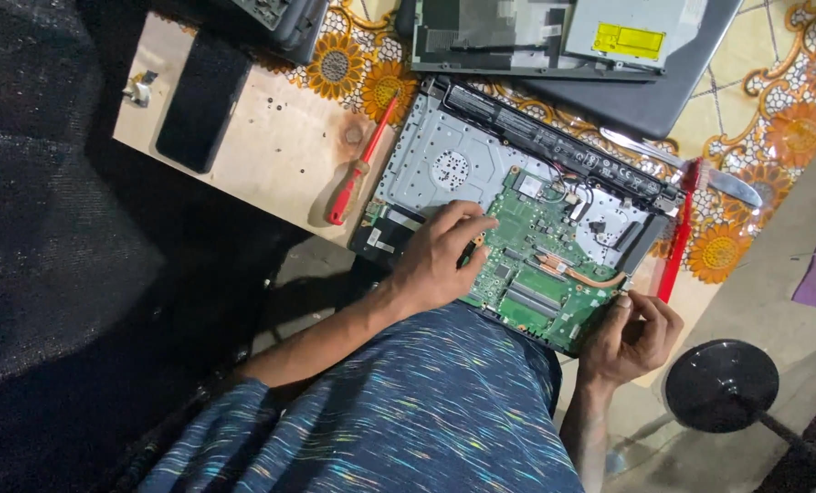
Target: The person is seen assembling a laptop, specifically working on the internal components like the motherboard and optical drive, using a screwdriver and a brush for cleaning.
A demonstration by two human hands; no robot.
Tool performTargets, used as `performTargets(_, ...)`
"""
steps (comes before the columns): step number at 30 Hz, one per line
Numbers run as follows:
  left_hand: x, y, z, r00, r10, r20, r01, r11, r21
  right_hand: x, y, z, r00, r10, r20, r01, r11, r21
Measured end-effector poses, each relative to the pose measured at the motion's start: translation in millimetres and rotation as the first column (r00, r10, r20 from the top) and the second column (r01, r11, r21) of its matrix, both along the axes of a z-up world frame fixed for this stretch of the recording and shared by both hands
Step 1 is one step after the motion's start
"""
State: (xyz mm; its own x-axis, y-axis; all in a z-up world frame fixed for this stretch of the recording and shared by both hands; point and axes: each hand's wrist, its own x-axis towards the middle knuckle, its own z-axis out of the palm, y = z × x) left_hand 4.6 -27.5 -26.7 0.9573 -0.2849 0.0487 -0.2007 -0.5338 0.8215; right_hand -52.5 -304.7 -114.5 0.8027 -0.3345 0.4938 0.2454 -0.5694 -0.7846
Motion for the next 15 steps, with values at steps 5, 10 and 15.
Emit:
performTargets(5,-10,1,-1,0.998,0.055,-0.010,-0.056,0.994,-0.097,-1,-1,-1,0.999,-0.031,-0.040,0.031,0.999,-0.012)
performTargets(10,-5,13,13,0.997,0.077,-0.033,-0.081,0.982,-0.172,0,0,2,0.998,-0.038,-0.051,0.037,0.999,-0.021)
performTargets(15,12,44,18,0.957,0.283,0.058,-0.269,0.947,-0.174,-1,17,29,0.984,-0.064,-0.167,0.055,0.997,-0.058)
